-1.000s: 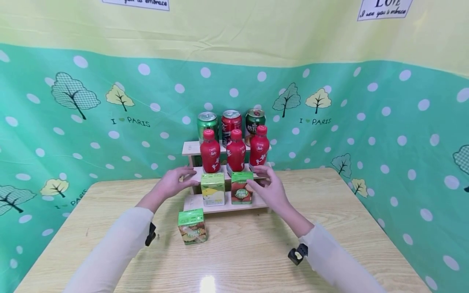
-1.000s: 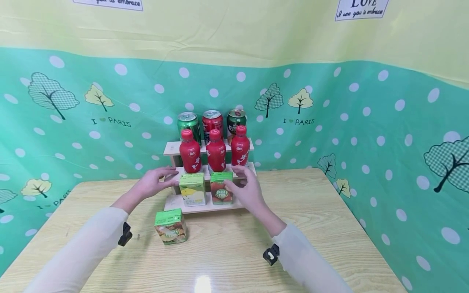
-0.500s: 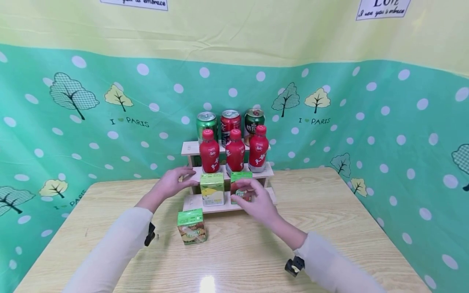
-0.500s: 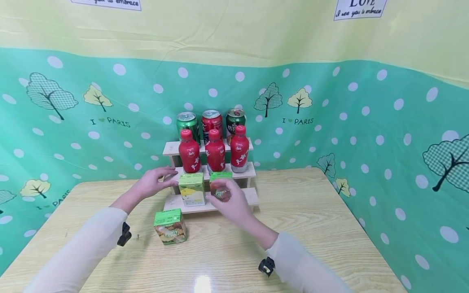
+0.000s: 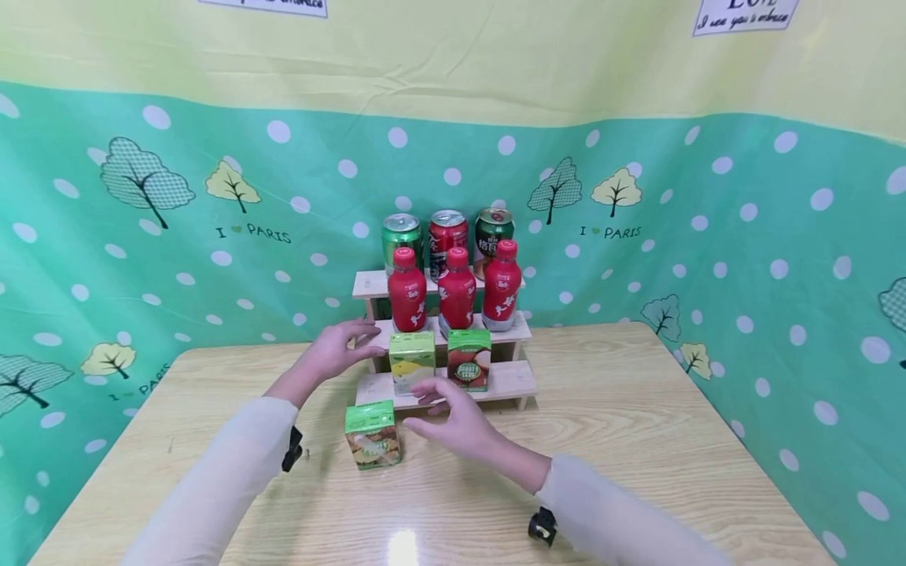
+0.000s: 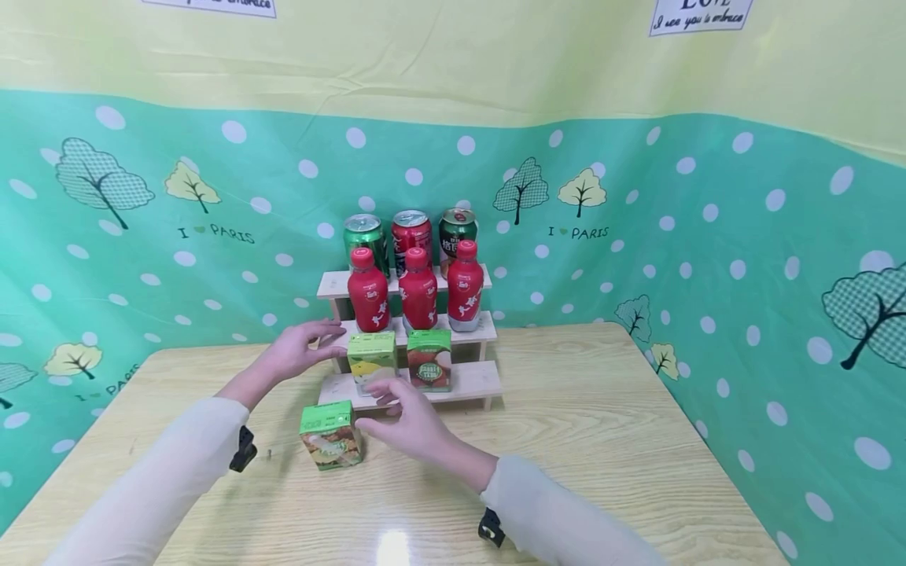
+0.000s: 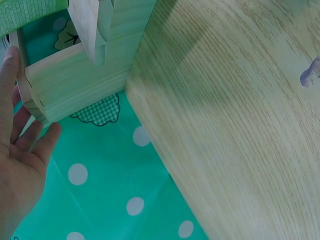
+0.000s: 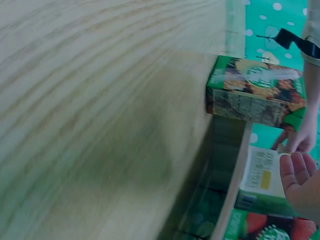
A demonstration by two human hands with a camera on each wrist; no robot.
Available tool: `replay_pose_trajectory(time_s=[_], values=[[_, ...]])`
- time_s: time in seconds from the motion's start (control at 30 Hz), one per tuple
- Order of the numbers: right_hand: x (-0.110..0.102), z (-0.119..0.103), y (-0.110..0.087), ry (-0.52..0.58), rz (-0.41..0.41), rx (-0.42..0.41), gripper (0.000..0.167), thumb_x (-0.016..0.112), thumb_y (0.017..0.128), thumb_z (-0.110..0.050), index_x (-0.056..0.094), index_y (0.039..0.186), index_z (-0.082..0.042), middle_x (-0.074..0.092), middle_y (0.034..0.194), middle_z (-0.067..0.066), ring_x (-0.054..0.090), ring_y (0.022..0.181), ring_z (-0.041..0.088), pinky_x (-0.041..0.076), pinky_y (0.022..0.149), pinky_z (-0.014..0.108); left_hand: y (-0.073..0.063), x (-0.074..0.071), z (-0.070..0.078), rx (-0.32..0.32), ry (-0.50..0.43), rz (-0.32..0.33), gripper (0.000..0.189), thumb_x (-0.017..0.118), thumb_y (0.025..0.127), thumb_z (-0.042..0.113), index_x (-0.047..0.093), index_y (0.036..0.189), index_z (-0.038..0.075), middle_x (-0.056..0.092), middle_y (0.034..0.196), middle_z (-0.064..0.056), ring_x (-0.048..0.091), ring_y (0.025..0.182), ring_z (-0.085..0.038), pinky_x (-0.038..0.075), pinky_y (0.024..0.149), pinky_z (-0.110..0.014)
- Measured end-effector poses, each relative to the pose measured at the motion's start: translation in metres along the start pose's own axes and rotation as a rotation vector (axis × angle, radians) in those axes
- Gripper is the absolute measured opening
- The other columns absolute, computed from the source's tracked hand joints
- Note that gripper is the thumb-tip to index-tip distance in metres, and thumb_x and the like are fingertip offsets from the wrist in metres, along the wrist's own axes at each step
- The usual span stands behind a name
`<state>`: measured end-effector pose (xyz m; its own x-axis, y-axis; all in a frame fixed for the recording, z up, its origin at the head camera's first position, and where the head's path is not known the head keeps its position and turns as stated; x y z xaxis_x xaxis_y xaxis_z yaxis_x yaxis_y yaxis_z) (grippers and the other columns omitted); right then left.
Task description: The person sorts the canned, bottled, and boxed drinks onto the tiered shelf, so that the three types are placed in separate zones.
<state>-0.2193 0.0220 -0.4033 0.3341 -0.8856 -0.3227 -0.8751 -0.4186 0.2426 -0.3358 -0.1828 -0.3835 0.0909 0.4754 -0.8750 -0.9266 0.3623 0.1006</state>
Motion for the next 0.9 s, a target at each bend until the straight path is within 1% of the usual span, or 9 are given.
replay_pose_trajectory(time_s=[0.07,0.17,0.37,0.4,0.53,0.63,0.7,0.77,0.9], values=[[0.006,0.004,0.002,0.018,-0.014,0.012,0.046,0.073,0.082,-0.015,0.054,0.123,-0.006,0.057,0.123,0.011,0.054,0.111,0.031,0.051,0.095,0.042,0.0,-0.001,0.001,0.001,0.001,0.001,0.06,0.063,0.084,0.05,0.057,0.129,0.012,0.048,0.14,-0.017,0.037,0.134,-0.039,0.035,0.108,-0.056],[0.014,0.01,0.005,0.033,-0.031,0.028,0.049,0.073,0.082,-0.019,0.053,0.125,-0.008,0.056,0.125,0.008,0.054,0.114,0.028,0.049,0.098,0.043,0.0,-0.001,0.001,0.003,0.003,0.003,0.06,0.063,0.084,0.05,0.057,0.129,0.011,0.048,0.14,-0.017,0.037,0.134,-0.039,0.035,0.109,-0.056],[0.029,0.018,0.008,-0.002,-0.048,0.055,0.058,0.075,0.079,-0.027,0.049,0.129,-0.012,0.056,0.123,0.003,0.054,0.114,0.022,0.048,0.1,0.038,0.001,-0.001,-0.001,0.001,-0.001,0.002,0.06,0.063,0.084,0.051,0.057,0.129,0.012,0.048,0.14,-0.016,0.037,0.134,-0.038,0.035,0.108,-0.056],[0.031,0.019,0.008,-0.008,-0.05,0.057,0.058,0.076,0.079,-0.027,0.049,0.129,-0.013,0.056,0.122,0.003,0.054,0.114,0.022,0.048,0.1,0.038,0.001,0.0,-0.001,0.001,-0.003,0.002,0.06,0.063,0.084,0.051,0.057,0.129,0.012,0.047,0.14,-0.016,0.037,0.134,-0.038,0.035,0.108,-0.056],[0.037,0.018,0.009,0.002,-0.055,0.071,0.061,0.076,0.08,-0.022,0.046,0.131,-0.01,0.056,0.123,0.006,0.053,0.117,0.025,0.047,0.101,0.042,0.0,0.0,-0.001,0.002,-0.002,0.005,0.06,0.063,0.084,0.051,0.057,0.129,0.012,0.048,0.14,-0.016,0.037,0.134,-0.038,0.036,0.108,-0.056],[0.041,0.022,0.011,0.0,-0.063,0.082,0.062,0.076,0.08,-0.022,0.044,0.133,-0.012,0.055,0.123,0.006,0.054,0.115,0.024,0.048,0.1,0.041,0.001,0.001,-0.001,0.006,0.002,0.01,0.059,0.063,0.084,0.051,0.057,0.129,0.012,0.049,0.14,-0.016,0.038,0.134,-0.038,0.036,0.108,-0.056],[0.044,0.029,0.014,-0.013,-0.069,0.083,0.063,0.075,0.08,-0.027,0.044,0.133,-0.014,0.055,0.121,0.004,0.054,0.113,0.019,0.049,0.099,0.037,0.001,0.001,-0.001,0.008,0.004,0.014,0.059,0.063,0.084,0.05,0.057,0.129,0.012,0.049,0.14,-0.016,0.037,0.133,-0.038,0.035,0.108,-0.056],[0.046,0.031,0.015,-0.01,-0.076,0.08,0.064,0.075,0.08,-0.027,0.043,0.134,-0.015,0.056,0.119,0.003,0.055,0.111,0.016,0.049,0.097,0.033,0.001,0.001,-0.001,0.003,0.001,0.014,0.059,0.063,0.084,0.05,0.058,0.129,0.012,0.049,0.14,-0.016,0.038,0.134,-0.038,0.035,0.108,-0.056],[0.053,0.035,0.018,0.038,-0.094,0.08,0.065,0.075,0.08,-0.023,0.042,0.134,-0.014,0.056,0.113,0.002,0.056,0.103,0.01,0.052,0.088,0.023,0.0,0.0,0.0,-0.005,-0.007,0.013,0.059,0.064,0.084,0.049,0.057,0.129,0.011,0.048,0.14,-0.017,0.038,0.133,-0.038,0.036,0.107,-0.057]])
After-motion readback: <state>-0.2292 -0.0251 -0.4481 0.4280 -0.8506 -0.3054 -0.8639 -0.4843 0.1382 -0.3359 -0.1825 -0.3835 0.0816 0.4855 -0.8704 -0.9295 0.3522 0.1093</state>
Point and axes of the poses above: each hand's wrist, its own y-axis towards the middle knuckle, its own x-axis out of the palm, z = x × y, the point moved 5 cm from there along y, towards the middle knuckle
